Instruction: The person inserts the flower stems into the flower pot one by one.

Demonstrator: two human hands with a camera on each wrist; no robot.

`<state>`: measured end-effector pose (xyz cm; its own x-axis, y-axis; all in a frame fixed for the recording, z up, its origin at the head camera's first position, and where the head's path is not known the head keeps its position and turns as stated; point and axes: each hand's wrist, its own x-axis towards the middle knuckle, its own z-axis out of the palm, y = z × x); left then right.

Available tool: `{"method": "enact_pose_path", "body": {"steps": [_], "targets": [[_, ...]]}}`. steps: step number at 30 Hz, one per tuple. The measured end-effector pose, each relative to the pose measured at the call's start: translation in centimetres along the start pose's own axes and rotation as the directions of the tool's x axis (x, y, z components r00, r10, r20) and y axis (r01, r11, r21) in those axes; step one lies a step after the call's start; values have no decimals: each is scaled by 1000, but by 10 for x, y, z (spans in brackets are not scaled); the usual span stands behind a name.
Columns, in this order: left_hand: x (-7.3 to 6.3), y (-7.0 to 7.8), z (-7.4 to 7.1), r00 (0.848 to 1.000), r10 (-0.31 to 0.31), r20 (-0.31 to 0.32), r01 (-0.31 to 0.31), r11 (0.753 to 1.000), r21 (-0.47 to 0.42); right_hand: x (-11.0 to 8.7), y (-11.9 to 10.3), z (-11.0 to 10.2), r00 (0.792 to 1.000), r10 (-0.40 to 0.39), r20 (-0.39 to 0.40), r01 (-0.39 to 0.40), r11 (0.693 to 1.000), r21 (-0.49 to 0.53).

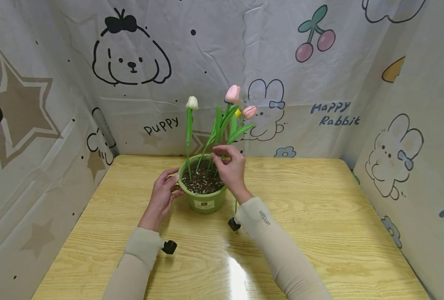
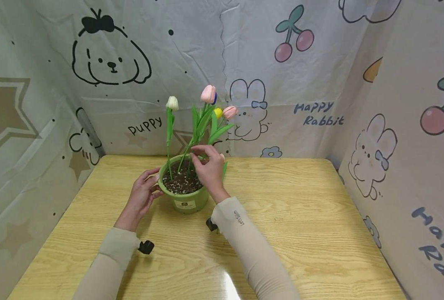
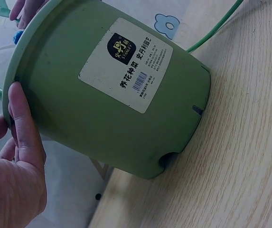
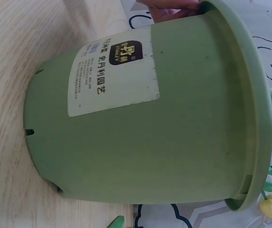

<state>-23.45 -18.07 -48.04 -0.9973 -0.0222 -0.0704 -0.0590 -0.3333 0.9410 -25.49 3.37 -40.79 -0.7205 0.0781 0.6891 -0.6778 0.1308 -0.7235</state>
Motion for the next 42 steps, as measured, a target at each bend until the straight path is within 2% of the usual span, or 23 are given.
{"method": "enact_pose_path", "body": {"steps": [12, 23, 35, 38, 42], "targets": [[0, -1, 0, 1000, -1, 3, 1, 1000, 18, 0, 2, -4, 999, 21, 35, -21, 1000, -9], [0, 0, -2, 1000, -5, 10, 5, 1000, 26, 0, 2, 1, 996, 61, 60, -60, 998, -15], [1, -3, 0, 1000, -4, 9, 4, 1000, 24, -5, 4, 3, 998, 51, 42, -50, 999, -22], [0, -2, 0, 1000, -6, 10, 6, 1000, 29, -4, 10, 5, 997, 55, 51, -54, 998, -19], [0, -1, -1, 1000, -5, 5, 4, 999, 33, -4, 28, 8, 997, 58, 60, -56, 998, -23]]}}
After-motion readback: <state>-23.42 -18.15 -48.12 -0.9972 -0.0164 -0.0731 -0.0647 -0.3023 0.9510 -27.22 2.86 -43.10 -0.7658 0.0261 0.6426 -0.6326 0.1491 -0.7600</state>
